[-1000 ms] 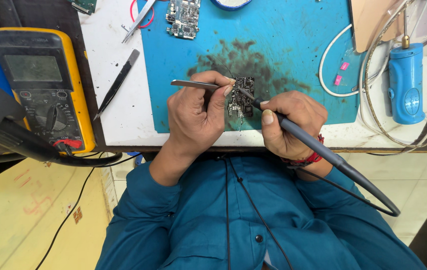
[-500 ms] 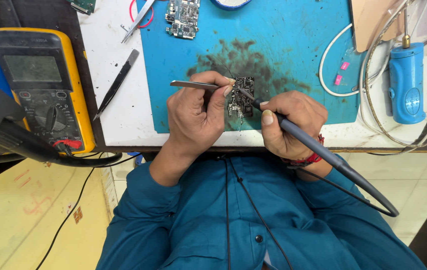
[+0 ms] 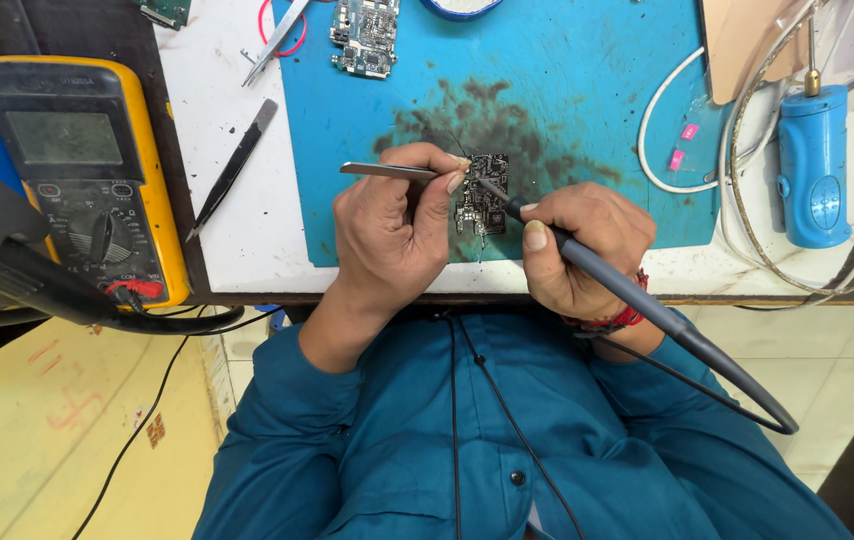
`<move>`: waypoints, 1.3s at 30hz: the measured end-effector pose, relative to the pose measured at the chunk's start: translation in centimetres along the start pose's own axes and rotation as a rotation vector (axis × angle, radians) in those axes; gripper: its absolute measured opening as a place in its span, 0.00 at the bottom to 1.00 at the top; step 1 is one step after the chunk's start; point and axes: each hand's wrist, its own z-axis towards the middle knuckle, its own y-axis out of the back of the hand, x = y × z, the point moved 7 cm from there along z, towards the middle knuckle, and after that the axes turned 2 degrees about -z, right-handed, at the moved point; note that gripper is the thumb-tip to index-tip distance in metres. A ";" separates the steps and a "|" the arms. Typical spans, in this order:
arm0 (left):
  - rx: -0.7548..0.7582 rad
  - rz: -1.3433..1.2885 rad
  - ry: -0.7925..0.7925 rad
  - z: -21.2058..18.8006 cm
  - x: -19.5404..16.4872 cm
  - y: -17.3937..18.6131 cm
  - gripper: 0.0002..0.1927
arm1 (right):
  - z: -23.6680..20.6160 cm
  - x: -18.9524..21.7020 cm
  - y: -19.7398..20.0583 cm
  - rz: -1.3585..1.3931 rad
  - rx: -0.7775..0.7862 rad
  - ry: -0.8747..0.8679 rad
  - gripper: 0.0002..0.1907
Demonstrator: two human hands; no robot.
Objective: The person solders components on a small circuit board at a workbench, holding the board steady with a steel ruler in one hand while applying a soldering iron with the other, repositioning the board and working on different points across it.
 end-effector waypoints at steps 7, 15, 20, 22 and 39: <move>-0.004 0.007 -0.003 0.0 -0.1 -0.1 0.03 | 0.0 0.0 0.1 0.010 0.002 0.004 0.05; -0.001 -0.003 0.004 0.0 0.0 -0.1 0.03 | 0.0 0.0 0.0 0.007 -0.005 0.002 0.05; 0.003 0.001 0.019 0.0 0.1 0.0 0.03 | 0.0 0.0 0.0 0.014 -0.006 0.006 0.05; 0.004 0.001 0.025 0.0 0.1 -0.1 0.03 | 0.0 0.0 0.0 0.012 -0.003 0.004 0.05; -0.001 -0.004 0.010 0.1 0.0 -0.1 0.03 | 0.0 0.0 0.0 0.001 0.001 0.006 0.05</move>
